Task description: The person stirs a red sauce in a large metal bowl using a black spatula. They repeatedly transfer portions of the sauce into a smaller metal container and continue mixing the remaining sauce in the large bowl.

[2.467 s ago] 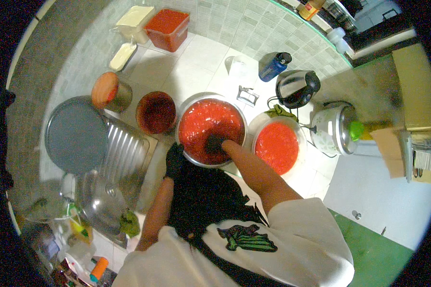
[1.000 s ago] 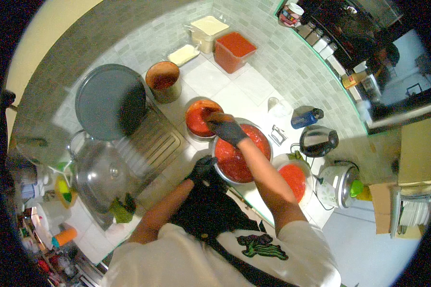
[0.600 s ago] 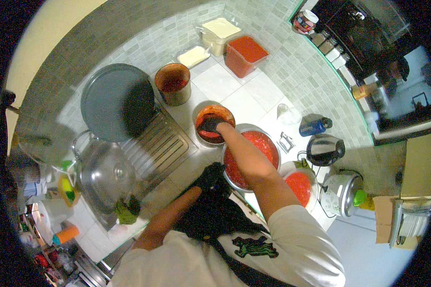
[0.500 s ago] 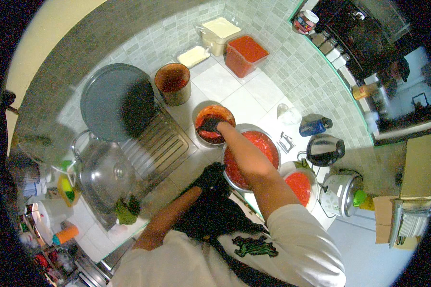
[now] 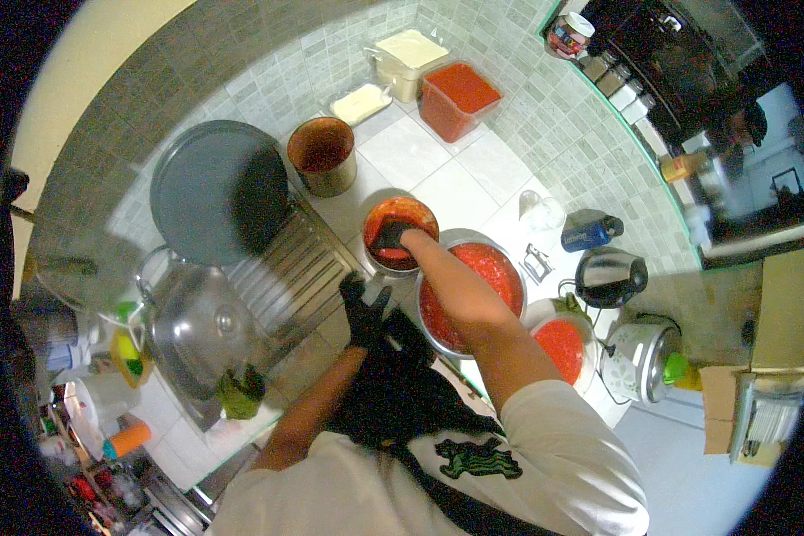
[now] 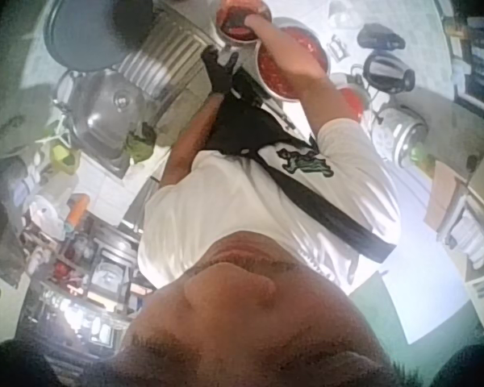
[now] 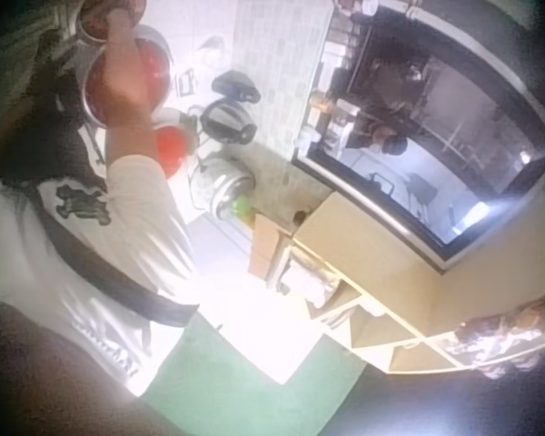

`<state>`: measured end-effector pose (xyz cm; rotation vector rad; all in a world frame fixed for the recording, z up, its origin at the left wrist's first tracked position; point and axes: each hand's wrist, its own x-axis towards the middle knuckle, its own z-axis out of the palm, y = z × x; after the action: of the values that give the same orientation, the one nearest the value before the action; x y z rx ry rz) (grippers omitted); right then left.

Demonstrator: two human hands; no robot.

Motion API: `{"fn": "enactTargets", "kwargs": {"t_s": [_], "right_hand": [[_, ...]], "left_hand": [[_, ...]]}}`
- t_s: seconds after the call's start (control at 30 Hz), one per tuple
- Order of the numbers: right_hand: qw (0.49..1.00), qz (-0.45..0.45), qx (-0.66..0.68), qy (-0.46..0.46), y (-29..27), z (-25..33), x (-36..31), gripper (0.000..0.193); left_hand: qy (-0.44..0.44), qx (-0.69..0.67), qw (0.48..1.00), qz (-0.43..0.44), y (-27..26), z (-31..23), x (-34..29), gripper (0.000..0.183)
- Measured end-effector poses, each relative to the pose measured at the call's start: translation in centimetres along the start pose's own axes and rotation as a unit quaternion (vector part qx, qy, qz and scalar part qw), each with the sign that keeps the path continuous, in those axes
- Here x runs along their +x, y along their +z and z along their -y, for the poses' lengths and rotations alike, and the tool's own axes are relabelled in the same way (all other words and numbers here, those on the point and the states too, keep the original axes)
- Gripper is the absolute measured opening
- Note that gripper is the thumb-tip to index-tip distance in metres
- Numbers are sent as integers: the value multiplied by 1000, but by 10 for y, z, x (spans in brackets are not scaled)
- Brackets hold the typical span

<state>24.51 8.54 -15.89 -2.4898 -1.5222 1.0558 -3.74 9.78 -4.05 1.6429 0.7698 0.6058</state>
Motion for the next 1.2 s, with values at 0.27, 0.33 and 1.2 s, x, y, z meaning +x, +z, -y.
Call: {"fn": "enactTargets", "kwargs": {"t_s": [0.27,0.33,1.2], "right_hand": [[988,84,122,46,-37,28,-37,59],[986,89,138,42,-38,30,-37,58],[945,112,306,34,-20,13,-21,38]], "left_hand": [[77,-138,979,126,18,-45,64,121],[124,-48,983,130,13,-55,69,114],[134,-40,980,143,11,-54,72,115]]}}
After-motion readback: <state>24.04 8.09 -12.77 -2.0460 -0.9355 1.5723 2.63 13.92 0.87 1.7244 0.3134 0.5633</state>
